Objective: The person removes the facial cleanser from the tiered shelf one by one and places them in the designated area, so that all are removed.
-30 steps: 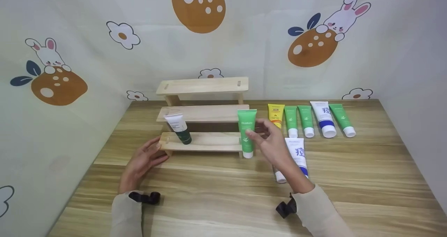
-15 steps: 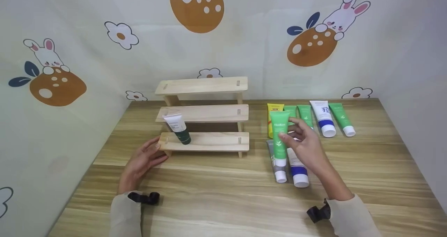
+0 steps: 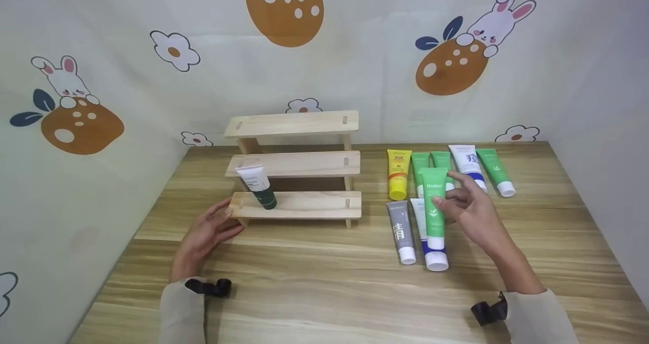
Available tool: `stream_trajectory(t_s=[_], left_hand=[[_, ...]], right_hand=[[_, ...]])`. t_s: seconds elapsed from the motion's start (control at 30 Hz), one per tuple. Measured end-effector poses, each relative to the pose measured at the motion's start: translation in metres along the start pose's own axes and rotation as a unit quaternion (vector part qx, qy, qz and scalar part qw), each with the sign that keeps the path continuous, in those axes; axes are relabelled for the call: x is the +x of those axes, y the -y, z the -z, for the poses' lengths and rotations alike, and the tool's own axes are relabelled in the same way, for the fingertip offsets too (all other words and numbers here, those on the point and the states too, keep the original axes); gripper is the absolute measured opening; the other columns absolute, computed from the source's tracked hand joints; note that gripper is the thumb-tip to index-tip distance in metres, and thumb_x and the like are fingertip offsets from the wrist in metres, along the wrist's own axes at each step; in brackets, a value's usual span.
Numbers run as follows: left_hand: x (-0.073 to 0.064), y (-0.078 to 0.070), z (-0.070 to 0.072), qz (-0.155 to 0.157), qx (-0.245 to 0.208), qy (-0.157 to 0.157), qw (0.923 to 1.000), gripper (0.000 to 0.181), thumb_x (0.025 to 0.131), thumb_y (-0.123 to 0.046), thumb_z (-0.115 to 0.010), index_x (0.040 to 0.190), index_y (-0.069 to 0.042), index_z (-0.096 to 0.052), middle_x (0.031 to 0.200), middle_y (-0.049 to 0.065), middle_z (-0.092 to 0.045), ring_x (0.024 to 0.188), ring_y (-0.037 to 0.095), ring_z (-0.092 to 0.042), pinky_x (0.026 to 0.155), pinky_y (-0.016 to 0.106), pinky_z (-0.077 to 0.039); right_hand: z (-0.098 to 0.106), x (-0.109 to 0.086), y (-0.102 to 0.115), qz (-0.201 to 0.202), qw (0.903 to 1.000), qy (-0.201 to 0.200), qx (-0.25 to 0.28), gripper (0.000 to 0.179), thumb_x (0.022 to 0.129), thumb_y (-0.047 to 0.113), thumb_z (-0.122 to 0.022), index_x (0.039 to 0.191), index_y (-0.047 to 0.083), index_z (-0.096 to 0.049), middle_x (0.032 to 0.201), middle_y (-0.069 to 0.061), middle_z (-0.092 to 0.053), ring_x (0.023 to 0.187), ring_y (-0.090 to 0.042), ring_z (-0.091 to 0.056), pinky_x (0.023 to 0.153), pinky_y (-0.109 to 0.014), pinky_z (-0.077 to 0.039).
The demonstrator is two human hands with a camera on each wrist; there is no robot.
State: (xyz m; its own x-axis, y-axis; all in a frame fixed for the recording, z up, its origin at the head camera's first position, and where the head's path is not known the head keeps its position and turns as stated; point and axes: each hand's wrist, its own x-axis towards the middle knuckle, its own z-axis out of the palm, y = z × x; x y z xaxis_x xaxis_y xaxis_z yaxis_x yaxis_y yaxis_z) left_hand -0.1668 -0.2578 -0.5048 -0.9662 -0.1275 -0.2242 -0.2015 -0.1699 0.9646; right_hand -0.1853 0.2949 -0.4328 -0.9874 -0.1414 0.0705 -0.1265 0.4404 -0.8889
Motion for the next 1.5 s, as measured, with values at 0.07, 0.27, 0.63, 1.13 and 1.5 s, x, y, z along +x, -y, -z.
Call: stream_trajectory(t_s=[0.07,0.27,0.63,1.13,1.5], left_hand=[[-0.001,0.000,0.000,0.001,-0.001,0.001,1.0000,0.047,0.103,-0.006,-0.051,0.149,-0.002,-0.043,0.143,0.030,-0.052,0.106,0.030,-0.069,0.092,0.044,-0.063],[-0.002,0.002,0.000,0.000,0.009,0.004,1.0000,0.048,0.103,-0.007,-0.052,0.150,-0.003,-0.042,0.142,0.030,-0.053,0.109,0.031,-0.069,0.094,0.043,-0.062],[-0.002,0.000,0.002,0.000,0.019,-0.002,0.9998,0.047,0.103,-0.011,-0.055,0.148,-0.004,-0.045,0.137,0.028,-0.058,0.111,0.031,-0.068,0.092,0.042,-0.063],[-0.001,0.001,0.002,-0.003,0.030,0.005,0.9995,0.048,0.103,-0.010,-0.054,0.150,-0.004,-0.043,0.143,0.031,-0.053,0.117,0.036,-0.065,0.095,0.043,-0.061],[-0.002,0.001,0.001,-0.006,0.016,0.003,0.9998,0.048,0.103,-0.007,-0.053,0.150,-0.002,-0.043,0.145,0.029,-0.051,0.113,0.029,-0.066,0.094,0.042,-0.062]], right_hand=[[0.003,0.000,-0.005,-0.010,0.9999,0.008,-0.004,0.070,0.099,0.017,-0.064,0.154,-0.001,-0.025,0.093,0.029,-0.062,0.083,0.005,-0.066,0.066,-0.028,-0.065],[0.010,0.000,-0.020,-0.039,0.9983,0.023,-0.036,0.075,0.099,0.022,-0.065,0.157,0.004,-0.022,0.098,0.013,-0.067,0.081,0.003,-0.065,0.066,-0.029,-0.064],[0.018,0.002,-0.034,-0.104,0.9873,0.072,-0.097,0.082,0.100,0.040,-0.061,0.158,0.002,-0.017,0.133,-0.042,-0.054,0.102,-0.025,-0.069,0.073,-0.029,-0.062],[0.019,0.005,-0.055,-0.172,0.9719,0.132,-0.091,0.089,0.100,0.041,-0.059,0.157,-0.005,-0.008,0.138,-0.047,-0.043,0.105,-0.034,-0.068,0.076,-0.036,-0.064],[0.020,0.008,-0.056,-0.179,0.9727,0.136,-0.058,0.092,0.098,0.036,-0.065,0.156,-0.008,-0.008,0.138,-0.047,-0.043,0.093,-0.020,-0.071,0.073,-0.036,-0.066]])
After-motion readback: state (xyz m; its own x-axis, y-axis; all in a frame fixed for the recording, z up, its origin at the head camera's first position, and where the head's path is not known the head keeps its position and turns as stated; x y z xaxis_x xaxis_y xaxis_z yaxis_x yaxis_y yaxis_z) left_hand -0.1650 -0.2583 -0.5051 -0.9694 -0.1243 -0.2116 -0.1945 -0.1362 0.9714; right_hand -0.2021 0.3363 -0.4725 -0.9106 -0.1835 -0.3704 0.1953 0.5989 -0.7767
